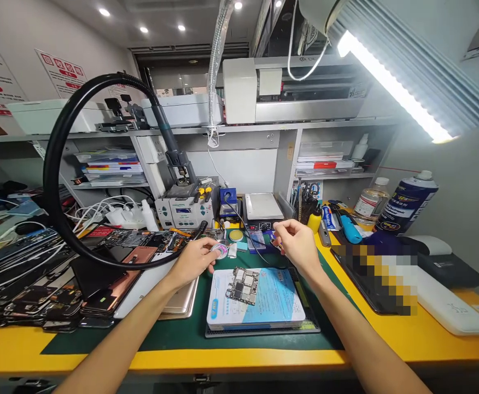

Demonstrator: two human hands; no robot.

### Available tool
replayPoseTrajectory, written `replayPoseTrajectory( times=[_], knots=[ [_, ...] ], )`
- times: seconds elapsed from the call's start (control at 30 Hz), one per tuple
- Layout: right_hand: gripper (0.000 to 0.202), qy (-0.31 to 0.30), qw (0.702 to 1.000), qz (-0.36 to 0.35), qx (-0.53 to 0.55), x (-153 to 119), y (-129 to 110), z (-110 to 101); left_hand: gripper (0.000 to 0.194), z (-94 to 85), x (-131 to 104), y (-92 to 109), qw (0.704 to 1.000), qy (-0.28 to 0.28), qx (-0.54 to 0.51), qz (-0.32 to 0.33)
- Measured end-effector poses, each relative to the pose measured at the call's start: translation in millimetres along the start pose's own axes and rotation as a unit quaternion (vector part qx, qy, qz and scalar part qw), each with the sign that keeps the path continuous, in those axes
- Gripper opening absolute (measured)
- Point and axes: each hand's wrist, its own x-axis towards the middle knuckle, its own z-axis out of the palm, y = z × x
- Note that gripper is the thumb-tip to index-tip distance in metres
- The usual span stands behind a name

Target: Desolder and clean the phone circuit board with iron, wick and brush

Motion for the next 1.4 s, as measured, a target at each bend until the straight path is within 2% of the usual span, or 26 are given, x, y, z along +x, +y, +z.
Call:
replayPoseTrajectory(
  times=[0.13,0.4,0.63,0.83,0.97,1.07,1.23,1.4],
  knots=[
    [0.024,-0.001,1.000,-0.010,-0.009,0.0,1.9,0.5,0.033,1.1,-2.2,1.4,0.999,0.017,0.029,0.014],
    [0.025,0.003,0.999,-0.029,-0.021,-0.9,4.2,2.9,0.029,2.7,-5.0,7.2,0.984,0.092,0.135,0.075],
    [0.026,0.005,0.999,-0.037,-0.020,-1.4,4.6,2.4,0.028,8.2,-4.4,4.5,0.972,0.102,0.203,0.058],
    [0.031,0.011,0.999,-0.048,-0.009,-4.7,6.0,6.8,0.030,-6.9,-5.0,4.8,0.960,0.122,0.248,0.044],
    [0.035,0.020,0.998,-0.057,0.002,-7.5,4.1,9.5,0.029,-14.0,-10.8,14.1,0.934,0.145,0.323,0.039],
    [0.037,0.025,0.998,-0.062,0.008,-9.9,1.3,10.1,0.027,-11.5,-18.2,16.9,0.916,0.111,0.381,0.054],
    [0.033,0.029,0.997,-0.067,0.009,-12.0,-1.5,10.4,0.027,-13.1,-27.6,10.4,0.908,-0.022,0.411,0.078],
    [0.033,0.030,0.997,-0.068,0.007,-12.0,-3.0,10.5,0.026,-18.9,-29.3,11.2,0.910,-0.064,0.399,0.087]
  ],
)
